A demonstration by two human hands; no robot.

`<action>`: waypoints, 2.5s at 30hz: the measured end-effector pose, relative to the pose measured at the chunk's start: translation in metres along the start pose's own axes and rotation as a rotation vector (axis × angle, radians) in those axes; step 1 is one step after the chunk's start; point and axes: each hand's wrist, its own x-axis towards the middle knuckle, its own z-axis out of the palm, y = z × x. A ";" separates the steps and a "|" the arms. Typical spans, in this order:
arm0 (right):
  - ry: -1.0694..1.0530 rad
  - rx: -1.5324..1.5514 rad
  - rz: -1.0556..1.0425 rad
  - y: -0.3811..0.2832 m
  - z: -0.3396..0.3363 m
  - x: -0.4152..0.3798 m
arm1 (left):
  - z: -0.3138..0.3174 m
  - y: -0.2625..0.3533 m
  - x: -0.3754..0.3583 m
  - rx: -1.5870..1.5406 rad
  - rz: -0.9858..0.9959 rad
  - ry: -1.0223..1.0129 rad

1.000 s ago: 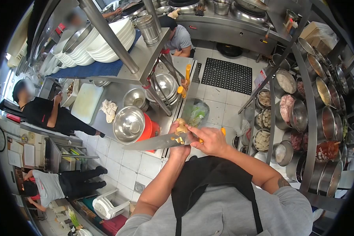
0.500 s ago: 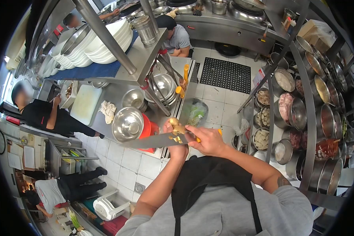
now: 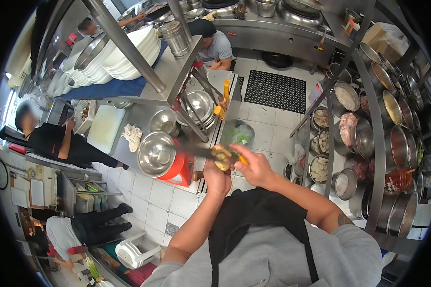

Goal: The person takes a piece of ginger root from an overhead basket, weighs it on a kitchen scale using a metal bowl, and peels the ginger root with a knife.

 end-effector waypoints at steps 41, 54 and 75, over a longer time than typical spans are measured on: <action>-0.097 -0.241 -0.154 -0.005 -0.005 -0.004 | 0.002 0.013 0.011 -0.120 -0.083 0.114; -0.091 -0.255 -0.163 0.002 0.002 -0.008 | -0.006 0.003 0.003 0.055 0.174 0.064; -0.033 -0.082 0.223 0.013 -0.004 -0.009 | -0.016 0.018 0.006 -0.197 -0.326 0.032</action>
